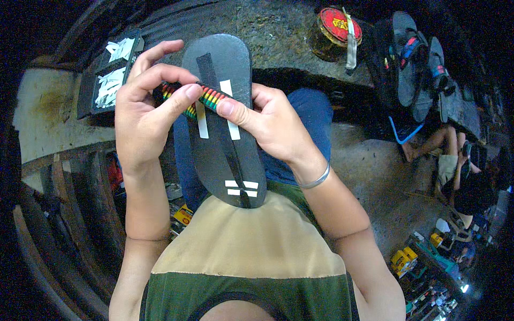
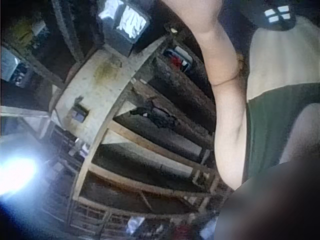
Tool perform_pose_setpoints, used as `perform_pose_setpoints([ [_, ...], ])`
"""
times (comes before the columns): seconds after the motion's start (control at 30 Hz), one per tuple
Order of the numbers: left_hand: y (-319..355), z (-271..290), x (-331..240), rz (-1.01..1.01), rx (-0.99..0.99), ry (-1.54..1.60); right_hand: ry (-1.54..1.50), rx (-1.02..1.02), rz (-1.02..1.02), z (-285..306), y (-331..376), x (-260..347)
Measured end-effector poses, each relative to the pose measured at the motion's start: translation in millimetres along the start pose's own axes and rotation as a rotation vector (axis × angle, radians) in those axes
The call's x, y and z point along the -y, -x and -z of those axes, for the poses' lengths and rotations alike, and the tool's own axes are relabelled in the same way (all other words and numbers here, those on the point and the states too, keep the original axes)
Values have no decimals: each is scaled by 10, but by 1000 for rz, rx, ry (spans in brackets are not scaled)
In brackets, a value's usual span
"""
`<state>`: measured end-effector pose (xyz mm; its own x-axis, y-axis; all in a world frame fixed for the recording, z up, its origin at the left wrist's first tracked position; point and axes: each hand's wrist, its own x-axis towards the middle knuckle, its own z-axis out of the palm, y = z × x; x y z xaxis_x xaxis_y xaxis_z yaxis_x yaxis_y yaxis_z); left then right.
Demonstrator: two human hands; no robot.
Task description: The person assembles flip-flops by attaching straps to black rubber soles. They repeatedly pick up soles and straps, align the straps over adhesive patches, press them into place, and inspect the fit. The person handles multiple soles and different colored straps, placing finished pairs on a nearby shelf.
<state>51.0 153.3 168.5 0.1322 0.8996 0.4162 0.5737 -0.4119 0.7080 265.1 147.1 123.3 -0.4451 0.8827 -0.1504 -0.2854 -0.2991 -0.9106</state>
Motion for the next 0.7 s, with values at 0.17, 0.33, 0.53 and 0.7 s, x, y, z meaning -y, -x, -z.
perform_pose_setpoints([
  [0.17, 6, -195, -180, 20, -153, 46, 111, -51, 90, -78, 62, 10],
  [0.33, 82, -293, -83, 115, -216, 510, 56, -103, 94, -169, 120, 66],
  [0.53, 380, -71, 41, 372, 16, 1091, -8, -101, 106, -245, 168, 144],
  [0.7, 404, -136, -70, 284, -62, 907, 73, -137, 203, -316, 223, 104],
])
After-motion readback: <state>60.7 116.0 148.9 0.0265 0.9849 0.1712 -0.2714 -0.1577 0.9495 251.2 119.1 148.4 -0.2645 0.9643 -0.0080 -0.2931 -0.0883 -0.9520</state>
